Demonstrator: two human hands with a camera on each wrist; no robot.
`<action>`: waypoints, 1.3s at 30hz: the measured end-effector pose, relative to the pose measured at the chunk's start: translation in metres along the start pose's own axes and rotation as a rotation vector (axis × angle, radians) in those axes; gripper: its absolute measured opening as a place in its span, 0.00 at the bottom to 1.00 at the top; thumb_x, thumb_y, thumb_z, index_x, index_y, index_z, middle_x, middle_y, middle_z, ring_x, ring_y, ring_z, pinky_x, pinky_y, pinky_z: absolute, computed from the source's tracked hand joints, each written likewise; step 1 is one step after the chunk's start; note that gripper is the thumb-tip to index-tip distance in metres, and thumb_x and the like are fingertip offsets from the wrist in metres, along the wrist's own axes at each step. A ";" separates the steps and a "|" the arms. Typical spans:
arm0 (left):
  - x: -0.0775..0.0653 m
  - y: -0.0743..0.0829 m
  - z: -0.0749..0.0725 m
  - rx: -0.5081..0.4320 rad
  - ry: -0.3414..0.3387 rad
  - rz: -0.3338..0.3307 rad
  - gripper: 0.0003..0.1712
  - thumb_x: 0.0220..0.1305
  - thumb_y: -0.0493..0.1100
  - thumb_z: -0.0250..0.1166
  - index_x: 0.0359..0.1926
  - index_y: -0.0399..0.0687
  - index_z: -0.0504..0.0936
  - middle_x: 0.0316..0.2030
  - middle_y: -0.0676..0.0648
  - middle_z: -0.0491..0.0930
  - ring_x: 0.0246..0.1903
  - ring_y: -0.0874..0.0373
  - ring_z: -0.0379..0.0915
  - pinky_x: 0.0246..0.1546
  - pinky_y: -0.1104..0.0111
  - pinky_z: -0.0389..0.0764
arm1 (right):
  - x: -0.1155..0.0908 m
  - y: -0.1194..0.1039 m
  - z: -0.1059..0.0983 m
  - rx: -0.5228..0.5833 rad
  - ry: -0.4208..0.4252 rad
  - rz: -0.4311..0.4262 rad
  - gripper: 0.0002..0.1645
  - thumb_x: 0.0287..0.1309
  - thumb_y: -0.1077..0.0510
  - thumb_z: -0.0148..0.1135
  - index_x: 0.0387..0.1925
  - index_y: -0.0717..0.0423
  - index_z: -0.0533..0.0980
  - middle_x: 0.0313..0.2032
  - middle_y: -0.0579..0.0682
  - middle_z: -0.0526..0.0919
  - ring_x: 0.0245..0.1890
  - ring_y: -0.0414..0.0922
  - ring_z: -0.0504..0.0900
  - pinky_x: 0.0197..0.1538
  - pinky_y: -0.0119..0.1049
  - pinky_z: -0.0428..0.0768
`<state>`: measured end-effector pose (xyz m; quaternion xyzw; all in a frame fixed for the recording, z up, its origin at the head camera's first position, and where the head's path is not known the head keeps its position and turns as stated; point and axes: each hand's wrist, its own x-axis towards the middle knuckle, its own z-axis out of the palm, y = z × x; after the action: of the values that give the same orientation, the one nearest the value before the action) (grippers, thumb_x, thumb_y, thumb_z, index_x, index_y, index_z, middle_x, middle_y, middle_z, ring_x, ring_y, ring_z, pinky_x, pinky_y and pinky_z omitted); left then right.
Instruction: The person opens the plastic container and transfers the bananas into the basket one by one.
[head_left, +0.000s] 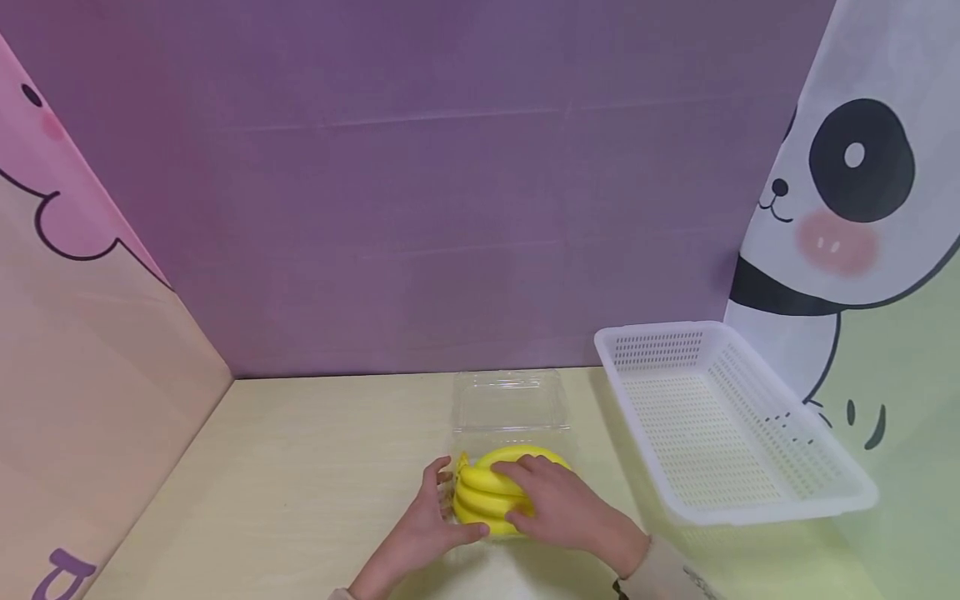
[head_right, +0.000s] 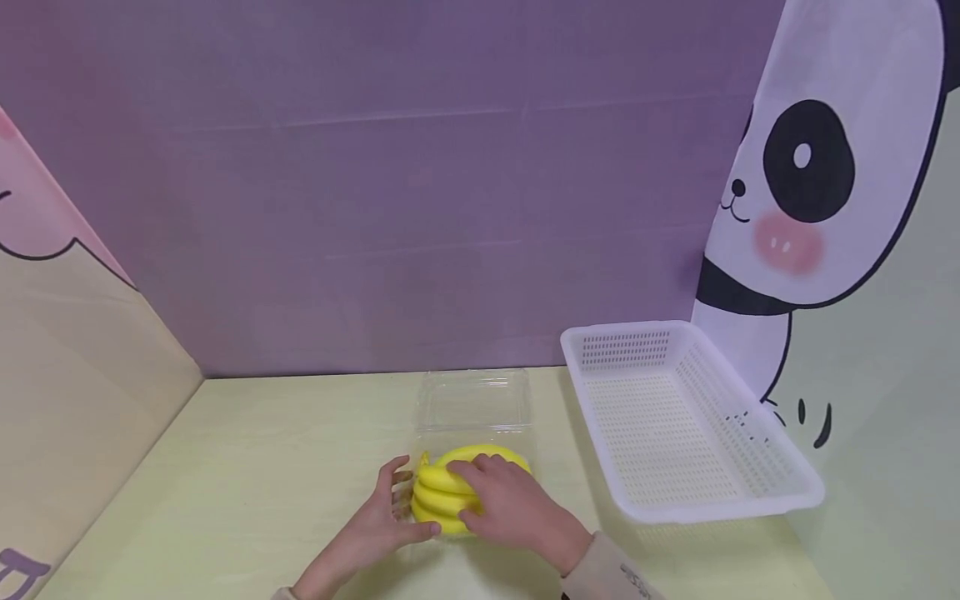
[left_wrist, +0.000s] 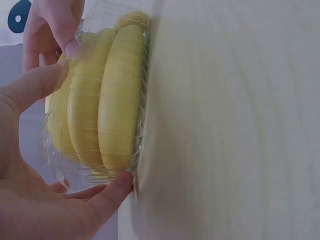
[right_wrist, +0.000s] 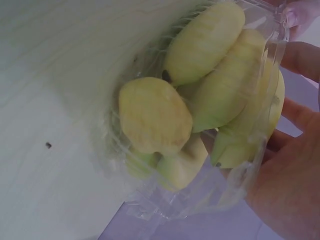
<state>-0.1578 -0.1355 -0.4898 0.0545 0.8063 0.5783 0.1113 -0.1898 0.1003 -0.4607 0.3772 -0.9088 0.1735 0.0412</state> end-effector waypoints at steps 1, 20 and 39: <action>0.000 0.000 0.000 0.002 0.002 0.000 0.65 0.53 0.46 0.81 0.77 0.40 0.42 0.71 0.25 0.54 0.66 0.28 0.62 0.63 0.41 0.71 | 0.001 0.000 0.000 0.002 -0.006 -0.001 0.33 0.60 0.53 0.68 0.66 0.52 0.73 0.54 0.51 0.80 0.50 0.47 0.80 0.50 0.44 0.82; -0.003 0.001 0.002 0.028 0.015 -0.010 0.65 0.53 0.46 0.81 0.77 0.41 0.43 0.71 0.27 0.55 0.65 0.30 0.64 0.62 0.41 0.71 | 0.007 0.002 0.003 0.044 -0.029 -0.005 0.36 0.52 0.55 0.70 0.64 0.49 0.72 0.46 0.48 0.79 0.38 0.41 0.74 0.40 0.34 0.76; -0.003 0.000 0.001 0.020 0.013 0.007 0.66 0.52 0.46 0.81 0.77 0.42 0.43 0.71 0.29 0.56 0.67 0.31 0.63 0.63 0.41 0.70 | 0.009 0.008 0.005 -0.017 0.060 -0.052 0.37 0.45 0.54 0.68 0.62 0.47 0.74 0.38 0.42 0.74 0.32 0.38 0.68 0.30 0.29 0.69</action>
<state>-0.1542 -0.1353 -0.4902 0.0548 0.8125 0.5710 0.1037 -0.2019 0.0977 -0.4663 0.3951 -0.8985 0.1757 0.0762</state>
